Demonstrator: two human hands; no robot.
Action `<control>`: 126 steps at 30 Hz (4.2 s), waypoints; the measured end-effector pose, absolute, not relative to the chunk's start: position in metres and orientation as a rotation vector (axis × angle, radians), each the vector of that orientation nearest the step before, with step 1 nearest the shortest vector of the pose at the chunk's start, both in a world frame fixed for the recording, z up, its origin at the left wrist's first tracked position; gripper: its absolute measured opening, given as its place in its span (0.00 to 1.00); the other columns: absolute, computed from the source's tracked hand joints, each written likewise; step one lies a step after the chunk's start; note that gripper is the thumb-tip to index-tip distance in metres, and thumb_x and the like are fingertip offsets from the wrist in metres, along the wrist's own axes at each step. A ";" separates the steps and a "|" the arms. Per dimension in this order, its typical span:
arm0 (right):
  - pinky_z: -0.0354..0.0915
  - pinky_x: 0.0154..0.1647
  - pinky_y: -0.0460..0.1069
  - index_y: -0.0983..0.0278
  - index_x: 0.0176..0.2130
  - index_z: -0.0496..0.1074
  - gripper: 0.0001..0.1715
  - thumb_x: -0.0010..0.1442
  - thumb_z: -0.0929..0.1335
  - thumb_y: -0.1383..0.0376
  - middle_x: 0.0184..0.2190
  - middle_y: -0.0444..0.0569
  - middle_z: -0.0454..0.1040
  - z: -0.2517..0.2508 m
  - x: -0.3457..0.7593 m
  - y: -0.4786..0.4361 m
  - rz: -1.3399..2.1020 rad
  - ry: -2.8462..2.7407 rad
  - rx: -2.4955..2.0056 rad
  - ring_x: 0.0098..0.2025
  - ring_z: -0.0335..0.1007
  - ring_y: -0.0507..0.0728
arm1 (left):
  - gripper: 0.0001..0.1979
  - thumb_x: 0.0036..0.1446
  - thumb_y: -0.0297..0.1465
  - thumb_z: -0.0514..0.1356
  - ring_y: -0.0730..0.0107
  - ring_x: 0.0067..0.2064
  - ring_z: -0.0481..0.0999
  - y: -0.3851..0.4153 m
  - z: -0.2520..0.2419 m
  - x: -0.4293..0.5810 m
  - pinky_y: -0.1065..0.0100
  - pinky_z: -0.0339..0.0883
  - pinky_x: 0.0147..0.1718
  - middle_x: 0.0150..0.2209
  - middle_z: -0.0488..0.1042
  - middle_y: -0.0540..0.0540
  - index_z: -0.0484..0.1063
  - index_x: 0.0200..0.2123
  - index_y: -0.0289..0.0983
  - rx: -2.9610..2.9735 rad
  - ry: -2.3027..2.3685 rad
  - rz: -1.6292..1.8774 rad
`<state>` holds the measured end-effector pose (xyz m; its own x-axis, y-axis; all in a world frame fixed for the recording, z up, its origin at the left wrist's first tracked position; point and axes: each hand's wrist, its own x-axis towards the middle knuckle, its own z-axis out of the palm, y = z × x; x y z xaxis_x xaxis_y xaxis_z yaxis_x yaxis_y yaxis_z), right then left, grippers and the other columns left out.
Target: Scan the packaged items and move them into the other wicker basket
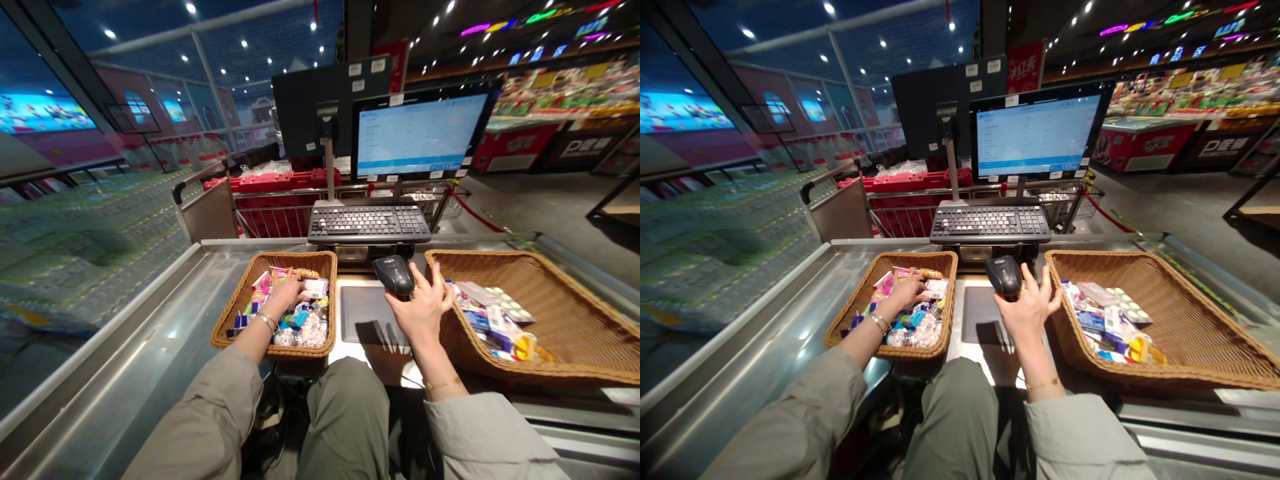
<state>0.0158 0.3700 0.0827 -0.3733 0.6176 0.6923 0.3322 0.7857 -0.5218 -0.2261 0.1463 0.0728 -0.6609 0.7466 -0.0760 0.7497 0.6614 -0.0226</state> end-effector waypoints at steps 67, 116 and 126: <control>0.38 0.67 0.80 0.60 0.33 0.78 0.07 0.53 0.71 0.61 0.58 0.50 0.77 0.095 0.026 0.362 0.314 -2.119 -0.422 0.72 0.51 0.75 | 0.10 0.66 0.39 0.60 0.44 0.73 0.55 0.224 0.115 -0.154 0.24 0.20 0.66 0.67 0.68 0.44 0.79 0.47 0.45 1.682 3.312 0.664; 0.39 0.68 0.80 0.60 0.35 0.78 0.10 0.55 0.70 0.58 0.60 0.52 0.75 0.104 0.044 0.377 0.232 -2.067 -0.499 0.72 0.51 0.75 | 0.10 0.66 0.39 0.61 0.42 0.72 0.56 0.238 0.129 -0.144 0.22 0.26 0.66 0.65 0.70 0.42 0.79 0.47 0.44 1.780 3.269 0.757; 0.40 0.66 0.81 0.61 0.42 0.78 0.17 0.56 0.70 0.55 0.58 0.58 0.76 0.106 0.069 0.401 0.195 -1.982 -0.626 0.72 0.50 0.76 | 0.10 0.66 0.37 0.61 0.43 0.73 0.55 0.262 0.137 -0.128 0.21 0.27 0.66 0.66 0.69 0.42 0.78 0.47 0.44 1.889 3.197 0.744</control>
<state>0.0687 0.4006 0.1061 -0.3601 0.5063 0.7836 0.3440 0.8528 -0.3930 -0.1276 0.2621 0.1371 -0.3513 0.6395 0.6838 0.8757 0.4829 -0.0017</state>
